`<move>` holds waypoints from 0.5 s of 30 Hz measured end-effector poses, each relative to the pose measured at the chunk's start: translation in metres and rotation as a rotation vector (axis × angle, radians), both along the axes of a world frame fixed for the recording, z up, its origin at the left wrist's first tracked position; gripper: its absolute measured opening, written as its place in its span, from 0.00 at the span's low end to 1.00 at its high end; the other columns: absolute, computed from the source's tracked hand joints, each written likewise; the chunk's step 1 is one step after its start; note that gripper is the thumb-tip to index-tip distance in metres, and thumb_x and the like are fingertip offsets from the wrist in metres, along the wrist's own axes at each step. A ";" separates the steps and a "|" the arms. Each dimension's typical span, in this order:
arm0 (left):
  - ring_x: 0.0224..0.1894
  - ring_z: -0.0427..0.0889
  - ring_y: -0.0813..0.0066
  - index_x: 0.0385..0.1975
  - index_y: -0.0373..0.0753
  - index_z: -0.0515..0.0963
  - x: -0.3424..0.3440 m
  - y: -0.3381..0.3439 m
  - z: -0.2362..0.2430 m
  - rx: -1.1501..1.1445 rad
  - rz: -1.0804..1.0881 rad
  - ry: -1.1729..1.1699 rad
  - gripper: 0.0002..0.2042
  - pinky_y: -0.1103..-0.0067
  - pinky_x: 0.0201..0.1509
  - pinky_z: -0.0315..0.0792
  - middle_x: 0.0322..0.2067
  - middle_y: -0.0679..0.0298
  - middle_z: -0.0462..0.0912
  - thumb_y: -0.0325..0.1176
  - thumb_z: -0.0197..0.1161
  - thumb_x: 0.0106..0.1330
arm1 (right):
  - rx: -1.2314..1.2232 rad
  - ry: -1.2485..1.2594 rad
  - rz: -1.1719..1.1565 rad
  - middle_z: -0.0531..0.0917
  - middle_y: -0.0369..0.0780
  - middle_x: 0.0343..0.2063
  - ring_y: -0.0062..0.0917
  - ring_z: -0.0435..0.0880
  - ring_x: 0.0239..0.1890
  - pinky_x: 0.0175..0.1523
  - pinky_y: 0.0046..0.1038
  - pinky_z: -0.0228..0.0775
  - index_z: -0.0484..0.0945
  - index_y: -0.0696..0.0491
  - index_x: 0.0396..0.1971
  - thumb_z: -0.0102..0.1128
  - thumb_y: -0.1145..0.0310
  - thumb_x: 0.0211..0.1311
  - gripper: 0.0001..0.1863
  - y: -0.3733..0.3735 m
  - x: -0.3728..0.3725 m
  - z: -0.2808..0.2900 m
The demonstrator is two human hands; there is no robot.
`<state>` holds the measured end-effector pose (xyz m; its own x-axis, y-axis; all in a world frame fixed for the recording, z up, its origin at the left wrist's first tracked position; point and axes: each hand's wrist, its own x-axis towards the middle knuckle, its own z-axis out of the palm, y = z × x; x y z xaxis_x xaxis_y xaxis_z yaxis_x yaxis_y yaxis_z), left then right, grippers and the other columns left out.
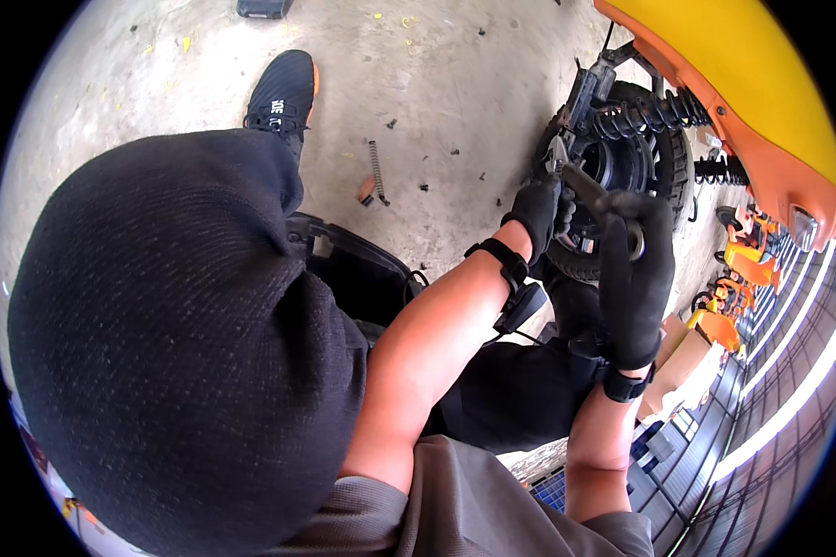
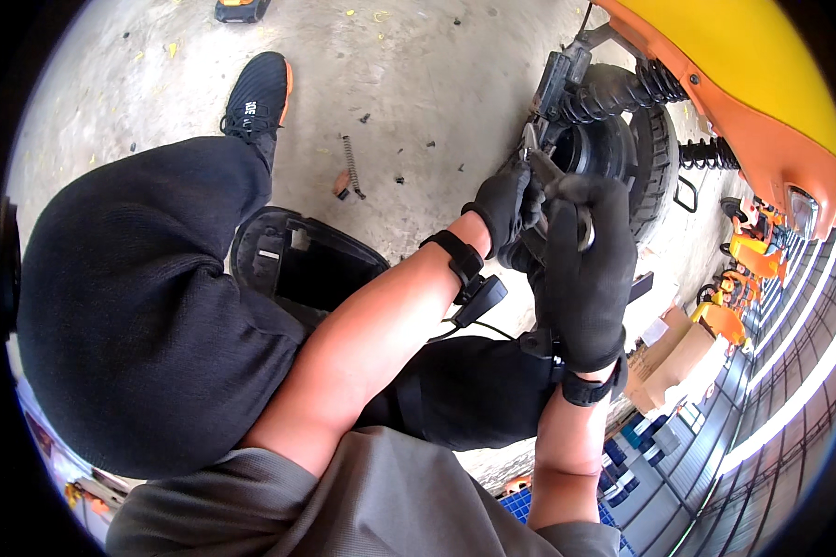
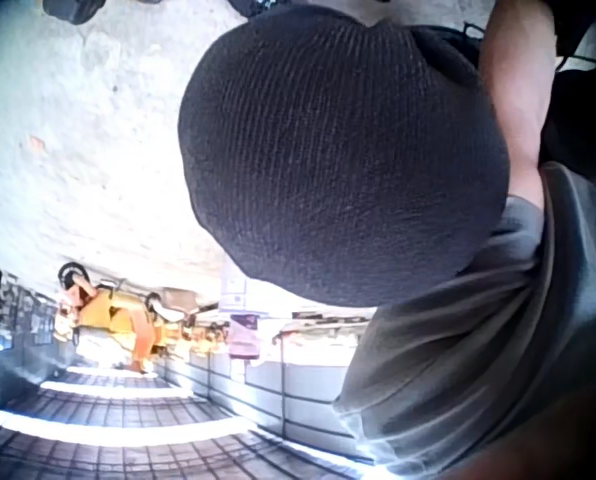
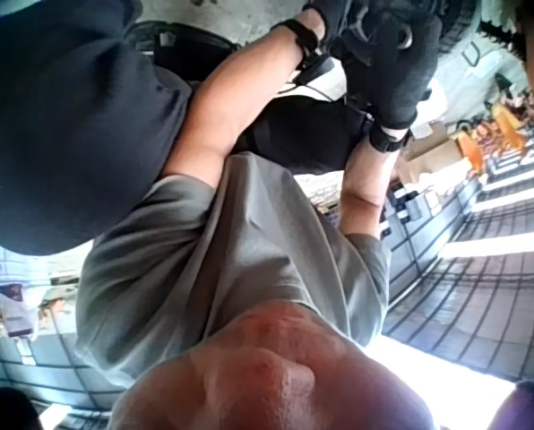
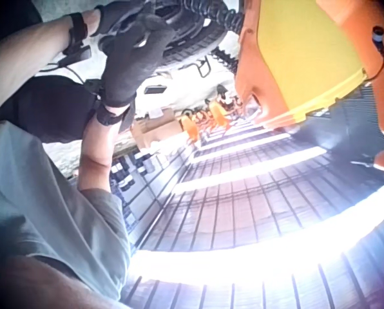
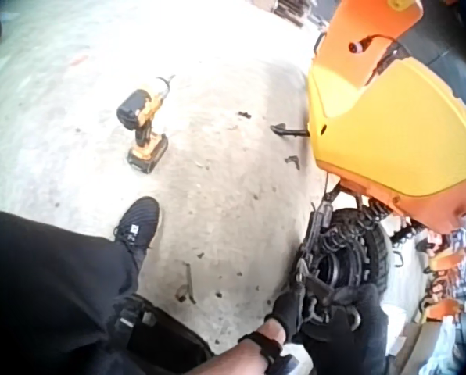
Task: The person uses an adjustable wrench to tighten or loosen bolts on the rear wheel motor assembly of an electric scooter while sitting on the floor. They use their hands to hold the wheel and position the wrench repeatedly on the axle bolts.
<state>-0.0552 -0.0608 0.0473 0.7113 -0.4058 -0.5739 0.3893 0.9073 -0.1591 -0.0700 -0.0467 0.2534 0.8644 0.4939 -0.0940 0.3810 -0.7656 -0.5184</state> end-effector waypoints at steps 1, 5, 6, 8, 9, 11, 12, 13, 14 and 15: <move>0.16 0.71 0.77 0.26 0.42 0.72 -0.001 -0.002 0.000 -0.010 -0.011 0.010 0.18 0.80 0.19 0.67 0.17 0.66 0.75 0.49 0.48 0.71 | -0.004 -0.027 -0.027 0.77 0.39 0.36 0.21 0.75 0.39 0.46 0.22 0.68 0.70 0.57 0.36 0.47 0.80 0.62 0.05 -0.007 -0.004 -0.003; 0.19 0.74 0.76 0.27 0.41 0.72 -0.003 0.001 0.001 -0.001 -0.026 0.048 0.15 0.79 0.21 0.70 0.20 0.65 0.76 0.45 0.49 0.71 | 0.049 -0.027 -0.149 0.78 0.40 0.37 0.21 0.76 0.39 0.46 0.23 0.69 0.70 0.58 0.37 0.48 0.81 0.62 0.06 -0.017 -0.019 -0.005; 0.20 0.74 0.76 0.28 0.41 0.72 -0.002 0.001 -0.001 0.000 -0.014 0.014 0.15 0.80 0.22 0.70 0.20 0.65 0.76 0.44 0.48 0.71 | 0.079 -0.005 -0.187 0.78 0.40 0.37 0.21 0.76 0.39 0.46 0.23 0.69 0.70 0.58 0.38 0.48 0.81 0.61 0.06 -0.016 -0.020 -0.004; 0.20 0.74 0.76 0.31 0.41 0.72 -0.003 -0.001 -0.002 -0.002 0.002 -0.054 0.13 0.80 0.23 0.71 0.21 0.65 0.76 0.43 0.48 0.71 | 0.042 -0.051 -0.112 0.78 0.40 0.36 0.21 0.76 0.40 0.46 0.23 0.69 0.70 0.58 0.38 0.48 0.81 0.61 0.06 -0.014 -0.013 0.001; 0.21 0.75 0.76 0.31 0.41 0.72 -0.002 -0.001 -0.002 -0.020 0.023 -0.065 0.13 0.80 0.24 0.71 0.21 0.65 0.76 0.43 0.47 0.71 | 0.020 -0.074 -0.078 0.79 0.40 0.36 0.21 0.76 0.40 0.46 0.24 0.69 0.70 0.58 0.38 0.48 0.81 0.61 0.06 -0.013 -0.009 0.002; 0.21 0.75 0.76 0.33 0.41 0.72 0.001 0.001 -0.003 -0.055 0.069 -0.087 0.13 0.80 0.25 0.71 0.22 0.65 0.76 0.43 0.47 0.72 | 0.069 -0.102 -0.080 0.78 0.40 0.36 0.20 0.76 0.39 0.46 0.24 0.69 0.70 0.58 0.37 0.48 0.81 0.62 0.05 -0.013 0.000 0.001; 0.19 0.74 0.76 0.31 0.42 0.72 0.001 0.000 0.000 -0.065 0.068 -0.061 0.13 0.80 0.22 0.70 0.20 0.65 0.76 0.43 0.48 0.71 | 0.094 -0.117 -0.077 0.78 0.40 0.36 0.20 0.76 0.39 0.46 0.24 0.69 0.70 0.58 0.36 0.48 0.81 0.62 0.05 -0.012 0.002 0.002; 0.17 0.73 0.77 0.29 0.42 0.73 0.001 0.000 0.003 -0.076 0.067 -0.035 0.14 0.79 0.19 0.68 0.18 0.66 0.75 0.44 0.49 0.70 | 0.140 -0.018 -0.184 0.78 0.40 0.36 0.21 0.76 0.39 0.47 0.23 0.69 0.70 0.57 0.35 0.49 0.81 0.62 0.04 -0.007 -0.002 0.005; 0.14 0.72 0.77 0.27 0.43 0.74 0.002 -0.001 0.003 -0.086 0.068 -0.012 0.14 0.79 0.17 0.66 0.17 0.67 0.75 0.44 0.49 0.69 | 0.126 -0.006 -0.175 0.78 0.40 0.36 0.21 0.76 0.39 0.47 0.24 0.69 0.69 0.57 0.36 0.48 0.81 0.62 0.05 -0.010 -0.004 0.005; 0.15 0.72 0.77 0.26 0.43 0.73 0.002 0.000 0.003 -0.071 0.059 -0.010 0.14 0.79 0.16 0.66 0.17 0.67 0.75 0.44 0.49 0.69 | 0.112 0.005 -0.164 0.78 0.40 0.36 0.21 0.76 0.39 0.47 0.24 0.69 0.69 0.57 0.36 0.48 0.82 0.62 0.05 -0.015 -0.006 0.001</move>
